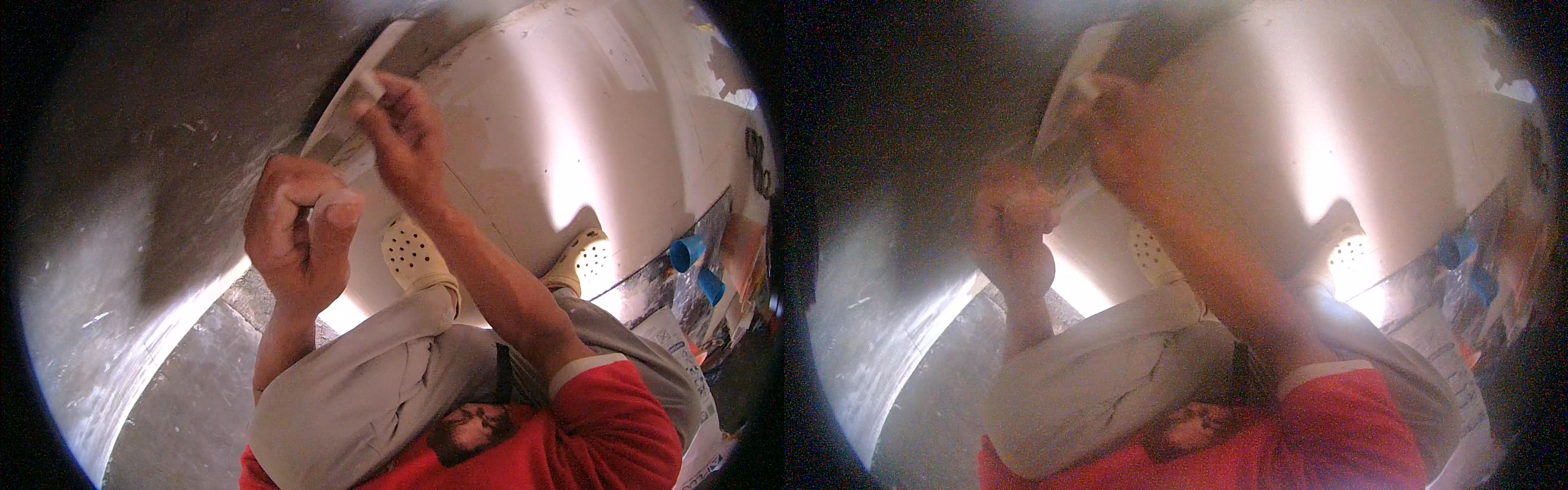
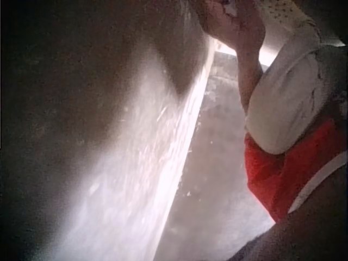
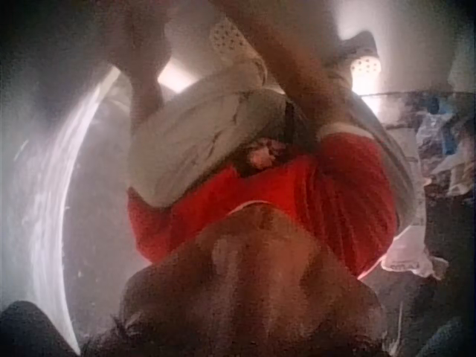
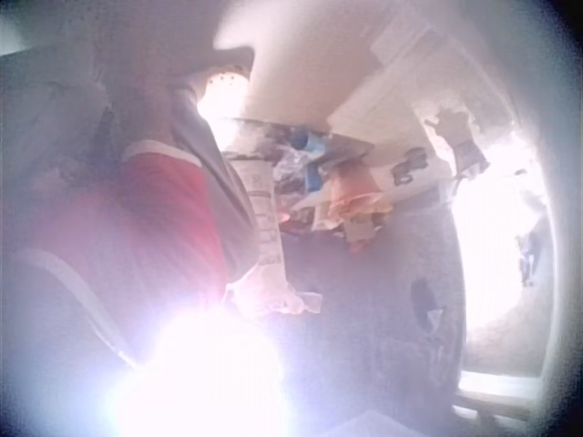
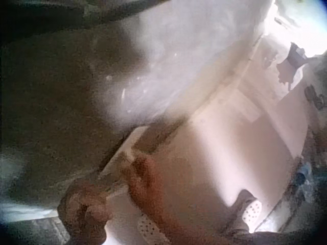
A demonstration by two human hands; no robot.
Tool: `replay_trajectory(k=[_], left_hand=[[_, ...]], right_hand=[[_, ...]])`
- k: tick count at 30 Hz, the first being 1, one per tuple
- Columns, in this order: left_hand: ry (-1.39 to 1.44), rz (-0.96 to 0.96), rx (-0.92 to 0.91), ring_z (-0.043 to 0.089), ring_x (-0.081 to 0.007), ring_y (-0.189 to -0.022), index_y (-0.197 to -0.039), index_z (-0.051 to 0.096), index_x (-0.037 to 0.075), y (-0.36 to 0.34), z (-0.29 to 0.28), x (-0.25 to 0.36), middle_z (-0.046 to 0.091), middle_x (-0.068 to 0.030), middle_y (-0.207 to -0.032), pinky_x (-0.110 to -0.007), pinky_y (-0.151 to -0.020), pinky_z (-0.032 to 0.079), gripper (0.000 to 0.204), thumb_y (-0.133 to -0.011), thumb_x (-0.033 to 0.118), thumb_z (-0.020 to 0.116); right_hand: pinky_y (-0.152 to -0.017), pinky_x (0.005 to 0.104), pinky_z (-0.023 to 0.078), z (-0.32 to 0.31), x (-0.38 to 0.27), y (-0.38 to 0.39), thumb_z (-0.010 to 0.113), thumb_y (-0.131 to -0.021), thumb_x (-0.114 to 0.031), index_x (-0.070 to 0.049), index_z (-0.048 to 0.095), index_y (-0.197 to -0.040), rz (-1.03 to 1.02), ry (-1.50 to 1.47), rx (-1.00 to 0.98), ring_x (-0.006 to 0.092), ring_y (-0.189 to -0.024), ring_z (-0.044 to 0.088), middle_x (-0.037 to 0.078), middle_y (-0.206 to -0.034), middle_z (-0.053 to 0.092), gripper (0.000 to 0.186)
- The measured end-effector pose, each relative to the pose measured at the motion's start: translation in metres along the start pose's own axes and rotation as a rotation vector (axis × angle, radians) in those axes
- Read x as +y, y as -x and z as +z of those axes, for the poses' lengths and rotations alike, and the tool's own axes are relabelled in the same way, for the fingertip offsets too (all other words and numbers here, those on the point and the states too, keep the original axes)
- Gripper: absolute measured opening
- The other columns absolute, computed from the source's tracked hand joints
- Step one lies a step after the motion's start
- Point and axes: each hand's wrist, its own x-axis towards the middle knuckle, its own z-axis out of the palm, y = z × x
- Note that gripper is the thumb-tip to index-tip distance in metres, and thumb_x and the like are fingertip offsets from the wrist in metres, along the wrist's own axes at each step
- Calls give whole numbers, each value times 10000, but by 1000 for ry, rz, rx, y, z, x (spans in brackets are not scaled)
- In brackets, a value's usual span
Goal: The person applies plaster to a wall using a trowel, smoothing the surface along the baseboard. The person occasionally repositions and retrieves more material from a bucket.
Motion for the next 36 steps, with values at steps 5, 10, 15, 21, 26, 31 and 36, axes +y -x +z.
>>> replay_trajectory(k=[5, 10, 15, 21, 26, 31, 36], left_hand=[[-40, 115, 33, 593, -187, -770, -848, 635, 54, -3, -12, 8, 632, -76, -813, -316, -675, 474, 249, -980, 250, 714], [14, 41, 76, 591, -180, -772, -856, 637, 49, 3, -9, 4, 632, -78, -816, -300, -665, 461, 299, -990, 305, 714], [-15, 93, 90, 592, -174, -775, -857, 639, 45, 3, -13, 0, 635, -72, -818, -285, -670, 455, 320, -996, 323, 715], [-64, 139, 83, 599, -185, -765, -862, 639, 48, 2, -17, -1, 643, -66, -817, -298, -678, 467, 310, -998, 316, 714], [-43, 114, 102, 600, -187, -761, -852, 629, 55, 2, -16, 1, 643, -61, -818, -308, -671, 470, 304, -999, 308, 710], [-77, 127, 112, 600, -187, -763, -842, 621, 59, 1, -20, 4, 636, -57, -815, -309, -661, 468, 278, -1003, 274, 695], [-14, 110, 135, 595, -173, -767, -848, 629, 45, 1, -18, 3, 634, -72, -828, -298, -662, 465, 263, -997, 250, 696]], right_hand=[[-869, 266, 517, -28, -12, -2, 717, -991, -131, 2, 585, -1326, -31, -141, 3, 115, -981, 623, 33, -1038, 666, 384], [-885, 305, 559, -113, 6, -85, 685, -1003, -110, -31, 625, -1299, -241, 456, 130, 149, -1027, 678, 63, -1127, 713, 312], [-885, 320, 570, -115, 20, -107, 691, -991, -110, -76, 653, -1297, -367, 457, 68, 175, -1042, 690, 62, -1135, 717, 310], [-848, 333, 539, -73, 45, -57, 724, -953, -102, -110, 672, -1292, -466, 545, 74, 176, -1033, 668, 58, -1174, 716, 343], [-907, 364, 522, -12, 59, 17, 728, -939, -94, -127, 680, -1280, -282, 365, -151, 232, -1076, 660, 87, -1198, 711, 346], [-950, 374, 526, 6, 61, 57, 699, -972, -78, -98, 646, -1308, -360, 420, -268, 218, -1081, 657, 83, -1162, 708, 341], [-988, 318, 515, -55, 67, -1, 661, -1023, -96, -17, 574, -1354, 291, -73, 179, 142, -1089, 628, 49, -1164, 669, 352]])
